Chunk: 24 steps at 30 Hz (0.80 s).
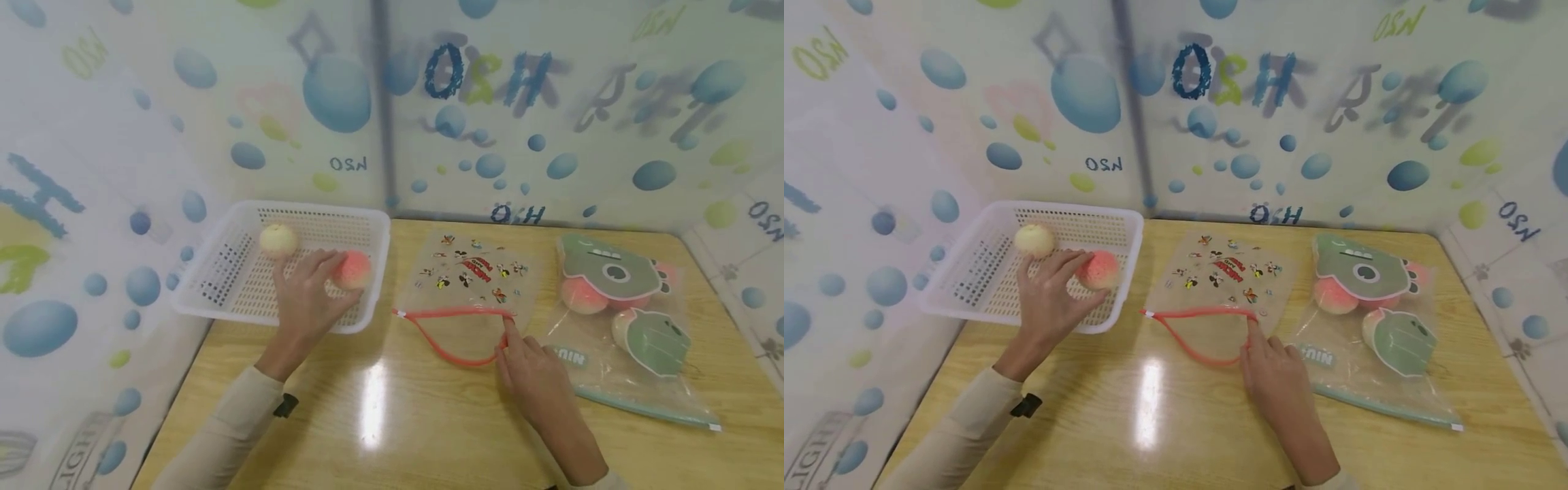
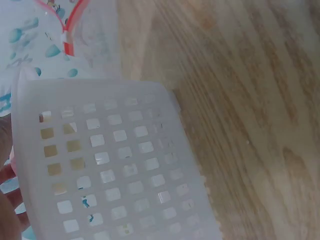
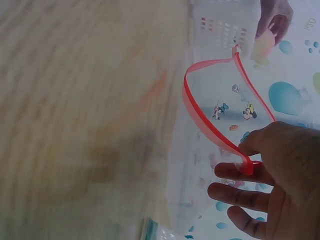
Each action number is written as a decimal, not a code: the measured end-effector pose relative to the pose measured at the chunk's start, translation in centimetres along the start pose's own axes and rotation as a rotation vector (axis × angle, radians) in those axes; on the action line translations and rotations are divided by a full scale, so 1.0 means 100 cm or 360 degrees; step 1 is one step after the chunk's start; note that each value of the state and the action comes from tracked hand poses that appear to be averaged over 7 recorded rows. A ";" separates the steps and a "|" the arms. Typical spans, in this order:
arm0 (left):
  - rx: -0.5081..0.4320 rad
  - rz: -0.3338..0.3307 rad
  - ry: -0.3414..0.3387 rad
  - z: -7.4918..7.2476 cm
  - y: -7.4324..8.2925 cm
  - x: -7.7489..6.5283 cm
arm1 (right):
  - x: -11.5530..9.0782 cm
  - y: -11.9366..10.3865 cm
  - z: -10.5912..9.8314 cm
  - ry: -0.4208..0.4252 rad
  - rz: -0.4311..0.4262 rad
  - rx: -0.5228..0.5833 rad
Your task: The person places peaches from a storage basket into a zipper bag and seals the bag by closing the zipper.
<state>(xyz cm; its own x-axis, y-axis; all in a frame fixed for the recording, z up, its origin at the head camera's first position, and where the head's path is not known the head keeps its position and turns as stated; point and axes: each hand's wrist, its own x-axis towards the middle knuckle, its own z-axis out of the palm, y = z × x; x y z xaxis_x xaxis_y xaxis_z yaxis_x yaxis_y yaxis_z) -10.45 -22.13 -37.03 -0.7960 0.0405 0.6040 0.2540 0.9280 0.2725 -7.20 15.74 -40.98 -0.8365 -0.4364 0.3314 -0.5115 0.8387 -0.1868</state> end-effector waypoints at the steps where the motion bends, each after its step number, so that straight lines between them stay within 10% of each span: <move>1: -0.0017 0.0017 0.0034 0.000 0.001 -0.001 | 0.000 0.000 0.001 0.0000 -0.0013 -0.0005; 9: -0.0042 0.0163 0.0232 0.001 0.006 -0.003 | 0.001 -0.002 0.005 -0.0040 0.0017 -0.0026; 24: -0.0127 0.0278 0.0290 -0.001 0.019 -0.012 | -0.002 -0.002 0.007 -0.0078 0.0026 -0.0051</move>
<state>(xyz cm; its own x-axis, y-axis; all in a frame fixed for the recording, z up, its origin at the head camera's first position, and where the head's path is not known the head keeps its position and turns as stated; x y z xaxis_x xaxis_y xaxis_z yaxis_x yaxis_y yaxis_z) -8.92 -20.46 -37.18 -0.6259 0.1237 0.7700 0.4272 0.8804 0.2059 -7.03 15.42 -41.71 -0.8539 -0.4371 0.2827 -0.4916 0.8556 -0.1621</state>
